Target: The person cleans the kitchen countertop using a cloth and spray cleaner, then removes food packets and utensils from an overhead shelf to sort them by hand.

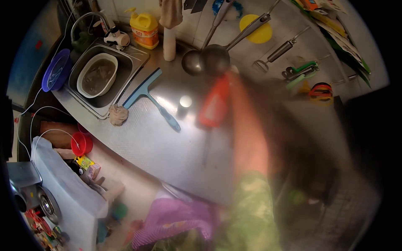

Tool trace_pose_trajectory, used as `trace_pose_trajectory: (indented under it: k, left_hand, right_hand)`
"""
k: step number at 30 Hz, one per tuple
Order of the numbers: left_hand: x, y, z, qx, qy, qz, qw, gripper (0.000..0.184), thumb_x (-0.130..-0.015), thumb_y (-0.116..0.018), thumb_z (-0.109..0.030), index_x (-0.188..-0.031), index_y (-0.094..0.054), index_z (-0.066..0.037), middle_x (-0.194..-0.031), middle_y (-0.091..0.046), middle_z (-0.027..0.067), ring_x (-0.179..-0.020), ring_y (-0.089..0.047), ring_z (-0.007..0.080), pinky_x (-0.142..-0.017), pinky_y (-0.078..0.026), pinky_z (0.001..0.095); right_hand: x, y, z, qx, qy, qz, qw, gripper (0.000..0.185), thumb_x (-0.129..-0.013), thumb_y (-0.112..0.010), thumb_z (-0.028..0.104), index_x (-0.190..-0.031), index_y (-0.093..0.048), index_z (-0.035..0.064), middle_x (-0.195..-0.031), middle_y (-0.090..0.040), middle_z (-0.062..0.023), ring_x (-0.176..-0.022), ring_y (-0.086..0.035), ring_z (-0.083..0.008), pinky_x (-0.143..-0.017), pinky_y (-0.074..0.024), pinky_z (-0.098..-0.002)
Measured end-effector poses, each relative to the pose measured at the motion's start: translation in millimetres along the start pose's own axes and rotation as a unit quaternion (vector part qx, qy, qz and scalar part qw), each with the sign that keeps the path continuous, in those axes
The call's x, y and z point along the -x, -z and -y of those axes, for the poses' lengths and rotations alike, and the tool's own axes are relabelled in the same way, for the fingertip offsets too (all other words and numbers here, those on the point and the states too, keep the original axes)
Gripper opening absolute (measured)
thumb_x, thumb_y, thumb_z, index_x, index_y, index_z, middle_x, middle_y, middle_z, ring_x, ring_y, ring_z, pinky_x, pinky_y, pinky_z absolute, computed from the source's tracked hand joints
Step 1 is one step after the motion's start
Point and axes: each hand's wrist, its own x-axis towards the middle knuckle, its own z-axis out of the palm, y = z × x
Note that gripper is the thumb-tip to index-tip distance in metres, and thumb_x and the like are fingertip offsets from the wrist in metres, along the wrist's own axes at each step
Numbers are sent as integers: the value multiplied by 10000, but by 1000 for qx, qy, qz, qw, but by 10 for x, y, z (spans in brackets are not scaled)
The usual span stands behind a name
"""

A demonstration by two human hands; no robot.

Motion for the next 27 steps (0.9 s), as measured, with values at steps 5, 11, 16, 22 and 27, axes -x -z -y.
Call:
trace_pose_trajectory:
  k: [5, 11, 16, 22, 27]
  left_hand:
    - [3, 9, 91, -18, -8, -3, 1000, 186, -922, -567, -217, -1008, -586, -53, -767, -634, 86, -633, -616, 206, -563, -516, 345]
    - [-84, 65, 100, -96, -58, 9, 994, 183, -914, -575, -230, -997, -602, -69, -755, -631, 76, -631, -606, 203, -574, -508, 350]
    - [-263, 288, 46, -469, -405, 25, 785, 180, -908, -581, -241, -988, -616, -83, -745, -628, 68, -629, -597, 201, -582, -500, 355]
    - [-316, 514, -342, -596, -307, 111, 734, 357, -908, -502, -323, -1128, -630, -74, -1086, -647, 188, -1004, -620, 359, -866, -489, 458]
    - [-132, 483, -698, -602, -296, 90, 736, 376, -892, -520, -351, -1146, -612, -89, -1083, -648, 175, -1002, -621, 353, -856, -493, 450]
  right_hand:
    - [-228, 63, -8, -43, 97, -77, 991, 170, -854, -665, 229, -862, -578, 83, -747, -606, -88, -619, -577, -231, -606, -521, -407]
    - [-317, 636, -126, -136, 162, -199, 957, 187, -872, -658, 230, -848, -564, 71, -740, -598, -92, -614, -570, -231, -593, -521, -399]
    - [-64, 1342, -266, -212, 152, -245, 934, 204, -887, -653, 231, -837, -552, 61, -733, -591, -95, -610, -563, -232, -582, -521, -392]
    - [339, 1794, -290, -164, 117, -305, 931, 200, -864, -686, 212, -856, -554, 62, -755, -619, -110, -631, -589, -251, -563, -515, -382]
    - [993, 1561, -328, -126, 153, -247, 949, 181, -834, -714, 200, -885, -583, 85, -694, -612, -95, -591, -591, -238, -537, -505, -367]
